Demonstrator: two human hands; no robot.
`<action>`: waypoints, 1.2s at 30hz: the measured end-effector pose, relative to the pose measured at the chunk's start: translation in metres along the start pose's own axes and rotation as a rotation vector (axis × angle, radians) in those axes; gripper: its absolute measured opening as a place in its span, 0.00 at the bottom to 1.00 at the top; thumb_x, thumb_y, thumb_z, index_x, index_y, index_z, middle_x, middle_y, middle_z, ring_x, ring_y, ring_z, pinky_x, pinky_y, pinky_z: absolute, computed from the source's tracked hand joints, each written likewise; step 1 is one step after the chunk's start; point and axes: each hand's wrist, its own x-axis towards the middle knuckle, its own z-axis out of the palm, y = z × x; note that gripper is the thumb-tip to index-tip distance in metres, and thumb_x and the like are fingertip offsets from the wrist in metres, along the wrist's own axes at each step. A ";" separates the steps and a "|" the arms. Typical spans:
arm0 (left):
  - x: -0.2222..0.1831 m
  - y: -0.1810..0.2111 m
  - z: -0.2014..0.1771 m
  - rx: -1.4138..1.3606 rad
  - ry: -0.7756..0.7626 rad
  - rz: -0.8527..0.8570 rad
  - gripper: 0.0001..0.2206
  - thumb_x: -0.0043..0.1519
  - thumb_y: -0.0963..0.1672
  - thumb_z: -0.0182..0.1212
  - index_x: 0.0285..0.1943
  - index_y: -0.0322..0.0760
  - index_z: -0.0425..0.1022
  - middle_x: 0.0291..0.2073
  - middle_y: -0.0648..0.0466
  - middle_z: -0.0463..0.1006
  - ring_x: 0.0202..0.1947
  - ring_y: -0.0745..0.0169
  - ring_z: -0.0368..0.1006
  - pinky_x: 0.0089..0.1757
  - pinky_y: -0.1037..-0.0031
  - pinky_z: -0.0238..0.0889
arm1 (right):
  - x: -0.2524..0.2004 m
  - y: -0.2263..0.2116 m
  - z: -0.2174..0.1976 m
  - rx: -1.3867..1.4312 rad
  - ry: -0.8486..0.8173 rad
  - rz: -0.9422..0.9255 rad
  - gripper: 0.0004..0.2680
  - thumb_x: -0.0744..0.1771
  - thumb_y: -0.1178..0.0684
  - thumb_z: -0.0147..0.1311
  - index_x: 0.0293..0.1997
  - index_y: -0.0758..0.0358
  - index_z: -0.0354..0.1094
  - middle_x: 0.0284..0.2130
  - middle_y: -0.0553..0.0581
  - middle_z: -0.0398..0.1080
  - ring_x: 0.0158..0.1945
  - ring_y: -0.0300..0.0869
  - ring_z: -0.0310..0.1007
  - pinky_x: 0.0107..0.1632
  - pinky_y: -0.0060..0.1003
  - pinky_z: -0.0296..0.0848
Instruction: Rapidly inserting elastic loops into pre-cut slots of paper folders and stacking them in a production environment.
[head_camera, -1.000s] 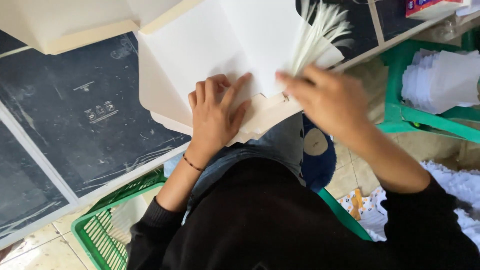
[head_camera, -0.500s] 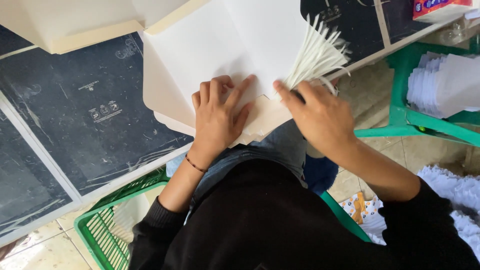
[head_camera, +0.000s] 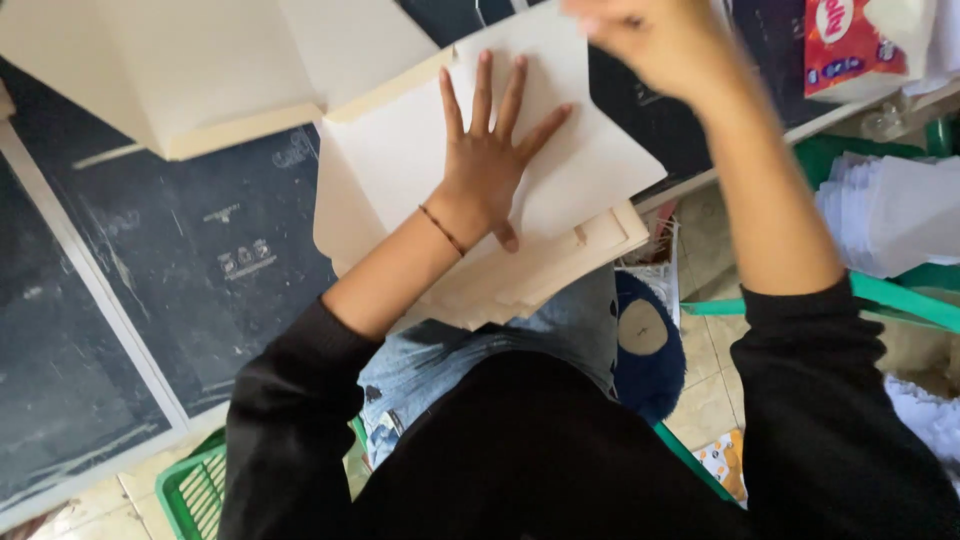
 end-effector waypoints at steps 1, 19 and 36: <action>0.007 0.002 0.006 0.039 -0.064 -0.010 0.85 0.17 0.73 0.76 0.88 0.73 0.23 0.84 0.38 0.18 0.80 0.18 0.13 0.66 0.14 0.17 | 0.013 -0.008 0.005 0.180 -0.104 -0.069 0.12 0.78 0.53 0.57 0.71 0.56 0.79 0.35 0.54 0.78 0.31 0.40 0.58 0.36 0.40 0.56; 0.000 -0.013 0.013 -0.076 -0.049 0.065 0.83 0.20 0.73 0.80 0.90 0.68 0.31 0.85 0.40 0.24 0.81 0.21 0.18 0.67 0.16 0.26 | 0.065 0.003 0.042 0.672 -0.597 0.270 0.15 0.73 0.45 0.55 0.70 0.50 0.75 0.23 0.48 0.57 0.24 0.35 0.46 0.30 0.32 0.47; -0.028 -0.011 -0.008 -0.141 0.011 -0.043 0.83 0.20 0.70 0.81 0.90 0.68 0.32 0.86 0.39 0.27 0.82 0.20 0.20 0.67 0.16 0.27 | 0.021 0.062 -0.002 0.513 0.046 0.365 0.11 0.73 0.44 0.51 0.60 0.47 0.73 0.56 0.49 0.74 0.58 0.42 0.74 0.58 0.41 0.64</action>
